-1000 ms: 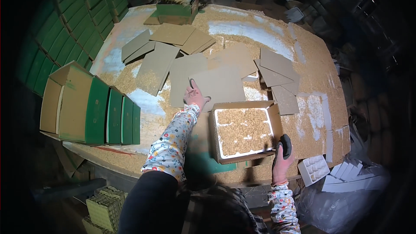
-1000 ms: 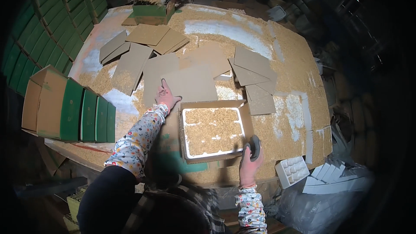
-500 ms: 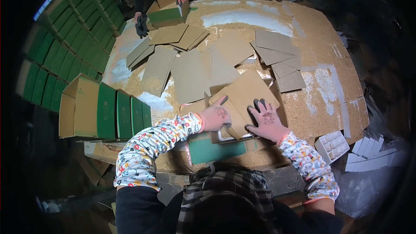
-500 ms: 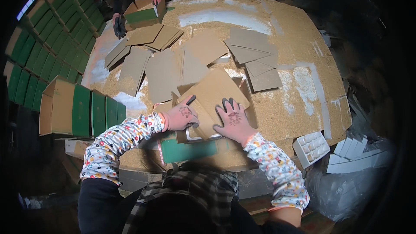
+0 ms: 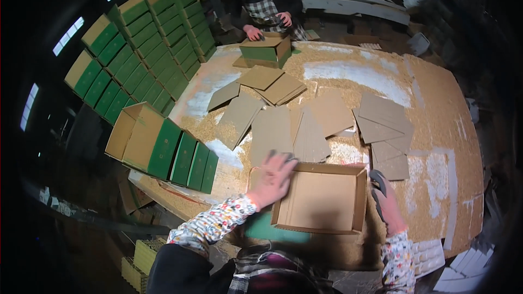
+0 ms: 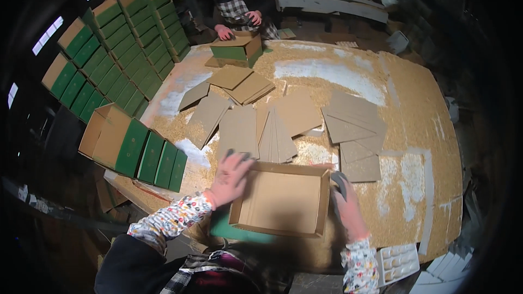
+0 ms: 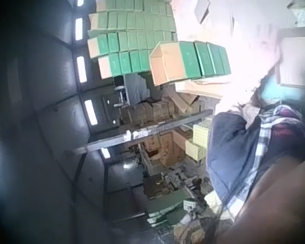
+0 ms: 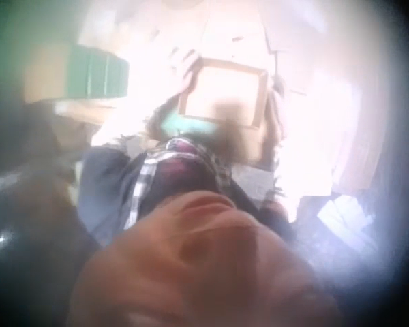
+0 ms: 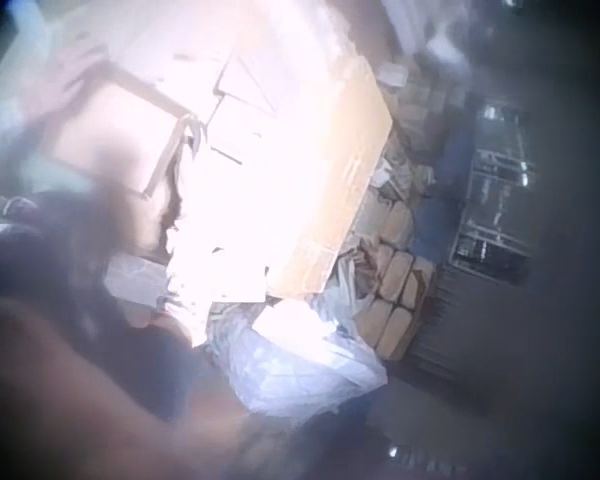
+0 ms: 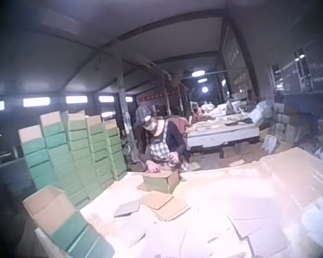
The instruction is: The person assembles cardboard boxes by hand, inserting a styrofoam tray filled with material into each box and stacking the completed boxes.
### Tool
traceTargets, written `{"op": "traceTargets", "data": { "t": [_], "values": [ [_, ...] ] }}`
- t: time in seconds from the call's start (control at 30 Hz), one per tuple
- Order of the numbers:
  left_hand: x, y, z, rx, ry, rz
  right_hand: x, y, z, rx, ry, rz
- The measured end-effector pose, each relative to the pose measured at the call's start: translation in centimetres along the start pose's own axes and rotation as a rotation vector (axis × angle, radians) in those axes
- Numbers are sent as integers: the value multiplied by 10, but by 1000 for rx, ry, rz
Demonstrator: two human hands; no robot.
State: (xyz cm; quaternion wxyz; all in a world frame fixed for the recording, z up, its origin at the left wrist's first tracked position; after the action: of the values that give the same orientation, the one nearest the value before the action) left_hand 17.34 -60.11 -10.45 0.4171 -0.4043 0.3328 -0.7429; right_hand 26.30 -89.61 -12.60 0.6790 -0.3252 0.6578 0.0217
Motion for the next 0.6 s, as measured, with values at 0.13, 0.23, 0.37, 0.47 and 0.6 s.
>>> {"op": "traceTargets", "data": {
  "t": [0.13,0.23,0.37,0.47,0.6],
  "values": [
    [-66,88,-74,-90,-1054,-1067,127,14,7,-215,138,-160],
    [-40,123,-85,18,-1031,-527,151,74,41,-317,82,-714],
    [-60,92,-109,-110,-1193,-784,86,99,9,-338,189,251],
    [-94,91,-133,-159,-1123,-1146,88,120,-13,-178,-7,192],
    [-88,-81,-133,606,-777,-1133,39,153,-7,-149,342,1185]
  ]
}}
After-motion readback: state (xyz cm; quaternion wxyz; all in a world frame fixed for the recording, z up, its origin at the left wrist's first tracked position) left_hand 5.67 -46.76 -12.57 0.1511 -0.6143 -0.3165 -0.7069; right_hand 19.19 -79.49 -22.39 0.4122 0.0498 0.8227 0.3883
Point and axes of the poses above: each hand's wrist, its own z-axis towards the middle knuckle, its own y-axis out of the palm, x = y × z, the point moved 6 cm from there along z, towards the middle knuckle, and after that the axes turned 8 degrees about -z, right-handed, at the moved point
